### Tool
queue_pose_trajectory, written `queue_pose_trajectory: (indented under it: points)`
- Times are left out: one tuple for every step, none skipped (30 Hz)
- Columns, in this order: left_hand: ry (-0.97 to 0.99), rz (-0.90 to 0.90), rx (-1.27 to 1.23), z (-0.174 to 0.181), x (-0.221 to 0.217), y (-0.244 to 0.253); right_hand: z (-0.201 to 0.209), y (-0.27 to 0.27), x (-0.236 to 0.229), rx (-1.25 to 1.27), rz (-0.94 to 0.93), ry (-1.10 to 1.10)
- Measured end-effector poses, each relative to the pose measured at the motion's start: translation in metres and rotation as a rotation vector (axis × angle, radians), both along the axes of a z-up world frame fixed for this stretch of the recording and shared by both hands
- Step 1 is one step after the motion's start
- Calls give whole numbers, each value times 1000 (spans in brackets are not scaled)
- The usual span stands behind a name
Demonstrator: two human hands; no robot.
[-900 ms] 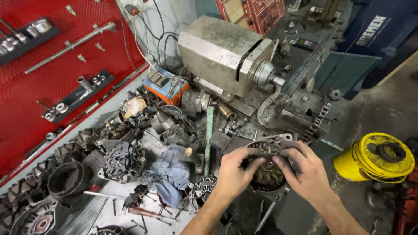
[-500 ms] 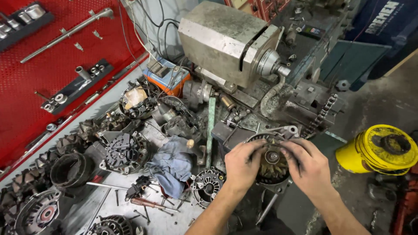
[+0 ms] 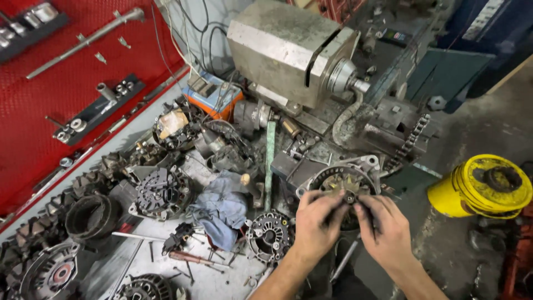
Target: The person assembles a mechanical component by placing a cylindrical part into a housing and securing it with a metal bar and a hammer. They repeatedly tap the part into place and adjust its position within the housing.
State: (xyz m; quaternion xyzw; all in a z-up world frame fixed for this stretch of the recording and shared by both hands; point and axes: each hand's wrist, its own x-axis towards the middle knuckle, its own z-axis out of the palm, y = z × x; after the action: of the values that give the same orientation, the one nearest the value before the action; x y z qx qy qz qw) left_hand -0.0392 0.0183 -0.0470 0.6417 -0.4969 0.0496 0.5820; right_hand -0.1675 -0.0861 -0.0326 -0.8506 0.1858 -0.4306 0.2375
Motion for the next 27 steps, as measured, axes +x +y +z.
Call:
queue_pose_trajectory:
  points:
    - [-6, -2, -8, -1, 2, -2, 5, -2, 1, -8, -2, -6]
    - [-36, -8, -13, -5, 1, 1, 9, -1, -2, -11, 27, 15]
    - [-65, -15, -18, -8, 0, 3, 12, 0, -4, -13, 57, 36]
    - [-65, -14, -20, -6, 2, 2, 14, -5, -6, -14, 58, 37]
    - [-70, 10, -29, -5, 3, 0, 17, -9, -8, 74, 94, 107]
    - [-70, 36, -36, -4, 3, 0, 19, -12, -11, 164, 132, 182]
    - [-65, 38, -35, -5, 1, 0, 15, -23, -15, 165, 133, 187]
    - [-14, 24, -42, -5, 2, -2, 11, -36, -17, 285, 211, 236]
    - [38, 10, -49, -5, 2, -4, 7, -48, -19, 406, 289, 285]
    - [38, 9, -52, -6, 3, -4, 20, -53, -15, 403, 288, 284]
    - [94, -41, -57, -6, 3, -4, 32, -57, -12, 270, 389, 310]
    - [147, -93, -63, -6, 5, -6, 45, -63, -7, 133, 488, 333]
    - [144, -95, -67, -11, 9, -7, 57, -62, -1, 128, 486, 331]
    - [144, -124, -57, -18, 10, -6, 68, -60, 4, 71, 534, 407]
    - [144, -153, -47, -24, 13, -6, 79, -58, 9, 13, 580, 483]
    - [145, -150, -50, -22, 14, -4, 75, -60, 13, 11, 583, 485]
    - [116, -172, -37, -20, 15, -2, 71, -61, 17, -72, 564, 548]
    - [87, -191, -23, -19, 17, 0, 67, -63, 22, -157, 546, 609]
    - [88, -186, -25, -18, 16, 0, 67, -62, 25, -159, 551, 611]
    - [85, -195, -16, -17, 15, 0, 68, -60, 28, -299, 531, 640]
    - [81, -205, -7, -17, 14, -1, 69, -59, 31, -439, 510, 667]
    - [81, -198, -9, -12, 15, -1, 69, -54, 35, -443, 515, 667]
    - [96, -191, 32, -8, 17, -2, 69, -50, 39, -496, 453, 763]
    - [116, -189, 76, -4, 16, -3, 69, -45, 39, -543, 386, 863]
    - [122, -189, 77, -4, 15, -2, 66, -42, 39, -540, 389, 868]
    - [116, -185, 116, -4, 16, -3, 62, -40, 39, -593, 321, 876]
    - [109, -181, 155, -3, 17, -4, 59, -38, 40, -646, 252, 884]
